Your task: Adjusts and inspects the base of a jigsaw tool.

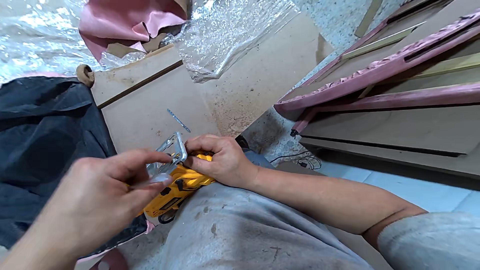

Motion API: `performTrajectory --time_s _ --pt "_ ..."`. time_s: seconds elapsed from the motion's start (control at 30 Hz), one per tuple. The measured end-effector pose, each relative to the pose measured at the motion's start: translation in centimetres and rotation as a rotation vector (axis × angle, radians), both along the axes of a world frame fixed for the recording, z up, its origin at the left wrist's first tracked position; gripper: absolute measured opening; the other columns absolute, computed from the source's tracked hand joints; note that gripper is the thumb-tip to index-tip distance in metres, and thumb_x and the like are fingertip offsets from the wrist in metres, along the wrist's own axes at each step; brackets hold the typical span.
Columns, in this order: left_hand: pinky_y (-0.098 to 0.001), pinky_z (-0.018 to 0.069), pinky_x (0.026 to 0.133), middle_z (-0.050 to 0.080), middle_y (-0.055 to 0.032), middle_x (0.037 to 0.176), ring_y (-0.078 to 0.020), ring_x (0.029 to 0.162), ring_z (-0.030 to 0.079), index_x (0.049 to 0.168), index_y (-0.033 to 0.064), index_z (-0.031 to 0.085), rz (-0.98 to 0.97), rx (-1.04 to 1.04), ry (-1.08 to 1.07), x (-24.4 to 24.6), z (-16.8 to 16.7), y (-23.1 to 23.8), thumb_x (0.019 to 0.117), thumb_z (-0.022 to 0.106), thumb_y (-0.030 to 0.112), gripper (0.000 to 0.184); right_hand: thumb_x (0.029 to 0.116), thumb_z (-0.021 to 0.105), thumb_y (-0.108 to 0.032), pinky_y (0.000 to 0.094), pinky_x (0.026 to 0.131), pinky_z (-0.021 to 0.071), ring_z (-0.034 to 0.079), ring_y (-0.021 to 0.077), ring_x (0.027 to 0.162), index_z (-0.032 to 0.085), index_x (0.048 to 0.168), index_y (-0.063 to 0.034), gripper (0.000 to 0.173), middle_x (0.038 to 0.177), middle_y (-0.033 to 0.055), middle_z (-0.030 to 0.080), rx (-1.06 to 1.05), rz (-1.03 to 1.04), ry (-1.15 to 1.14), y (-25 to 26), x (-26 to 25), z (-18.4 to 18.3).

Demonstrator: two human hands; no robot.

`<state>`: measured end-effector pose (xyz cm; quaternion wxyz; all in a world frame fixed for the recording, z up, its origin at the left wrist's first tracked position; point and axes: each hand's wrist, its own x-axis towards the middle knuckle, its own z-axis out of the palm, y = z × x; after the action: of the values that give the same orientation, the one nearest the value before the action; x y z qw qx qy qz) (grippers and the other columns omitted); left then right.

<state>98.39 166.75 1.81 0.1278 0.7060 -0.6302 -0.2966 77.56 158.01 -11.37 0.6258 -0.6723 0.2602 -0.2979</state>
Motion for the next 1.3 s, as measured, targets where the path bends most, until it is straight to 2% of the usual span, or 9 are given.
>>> performTrajectory --time_s 0.07,0.2,0.37,0.5,0.67,0.77,0.93,1.13,1.3 --pt "-0.0227 0.041 0.04 0.054 0.0178 0.061 0.0008 0.045 0.047 0.121 0.0289 0.072 -0.017 0.017 -0.023 -1.0 -0.7 -0.1 0.0848 0.068 0.039 0.038 0.0923 0.076 -0.013 0.0287 0.089 0.0609 0.07 0.0083 0.102 0.078 0.102 -0.0069 0.012 0.109 0.0029 0.075 0.017 0.001 -0.011 0.0 -0.1 0.0" --pt "-0.0221 0.0421 0.041 0.055 0.0185 0.059 0.0029 0.046 0.048 0.12 0.0262 0.075 -0.052 0.056 -0.089 -1.4 -1.1 -0.6 0.0822 0.069 0.045 0.043 0.0919 0.077 -0.014 0.0279 0.087 0.0609 0.07 0.007 0.101 0.077 0.104 -0.0079 0.014 0.109 0.0013 0.075 0.048 0.009 0.007 0.2 -0.4 0.2" --pt "-0.0342 0.044 0.043 0.053 0.0165 0.057 -0.0023 0.046 0.049 0.11 0.0302 0.076 -0.135 0.13 -0.301 -2.0 -1.0 -1.4 0.0769 0.068 0.046 0.038 0.092 0.076 -0.012 0.0287 0.089 0.0609 0.07 0.0074 0.102 0.077 0.104 -0.0071 0.013 0.109 0.0013 0.075 0.062 0.027 -0.007 0.0 -0.6 -0.1" --pt "-0.0261 0.0429 0.041 0.056 0.0191 0.059 0.0033 0.046 0.048 0.109 0.0324 0.077 -0.113 0.157 -0.19 -1.4 -1.4 -1.7 0.0765 0.069 0.047 0.037 0.0967 0.071 -0.014 0.0285 0.094 0.0599 0.07 0.0069 0.109 0.08 0.1 -0.0069 0.012 0.115 0.0018 0.076 0.096 0.075 -0.032 -0.7 -1.0 -0.4" --pt "-0.0229 0.0418 0.043 0.058 0.019 0.061 0.0049 0.048 0.047 0.112 0.0324 0.077 -0.137 0.215 -0.139 -0.3 -1.4 -1.9 0.0801 0.068 0.058 0.042 0.0988 0.069 -0.022 0.0244 0.082 0.0603 0.071 0.0009 0.096 0.081 0.096 -0.0118 0.016 0.109 -0.0034 0.078 0.077 0.165 0.061 -2.3 -0.9 -0.3" --pt "-0.0239 0.0432 0.045 0.061 0.016 0.064 0.0029 0.05 0.049 0.117 0.0268 0.078 -0.165 0.284 -0.102 0.1 -0.8 -2.4 0.0809 0.071 0.061 0.05 0.1 0.068 -0.027 0.0256 0.077 0.0594 0.071 0.0 0.089 0.081 0.095 -0.0135 0.019 0.102 -0.0055 0.078 0.033 0.259 0.117 -3.7 -0.6 0.0" --pt "-0.0277 0.0465 0.05 0.066 0.011 0.068 -0.0004 0.054 0.054 0.124 0.0232 0.076 -0.199 0.409 -0.08 0.6 0.0 -3.3 0.0803 0.075 0.059 0.056 0.1 0.068 -0.03 0.028 0.067 0.0549 0.067 0.0027 0.076 0.08 0.096 -0.0136 0.021 0.084 -0.0044 0.074 -0.045 0.394 0.18 -5.5 0.1 0.7" --pt "-0.0271 0.0434 0.049 0.063 0.0089 0.065 -0.0016 0.051 0.05 0.128 0.0173 0.074 -0.182 0.534 -0.048 0.9 0.5 -4.5 0.0786 0.082 0.04 0.055 0.1013 0.065 -0.031 0.0283 0.062 0.049 0.063 0.0051 0.07 0.079 0.094 -0.0121 0.024 0.076 -0.0034 0.069 -0.109 0.481 0.191 -6.8 0.8 1.0" --pt "-0.031 0.0456 0.05 0.063 0.0087 0.064 -0.0042 0.051 0.051 0.124 0.0213 0.076 -0.158 0.622 -0.084 0.8 0.6 -5.8 0.0788 0.085 0.034 0.048 0.1013 0.065 -0.03 0.0292 0.062 0.049 0.062 0.0055 0.069 0.078 0.092 -0.012 0.024 0.075 -0.0033 0.068 -0.093 0.464 0.202 -6.9 1.1 0.9"
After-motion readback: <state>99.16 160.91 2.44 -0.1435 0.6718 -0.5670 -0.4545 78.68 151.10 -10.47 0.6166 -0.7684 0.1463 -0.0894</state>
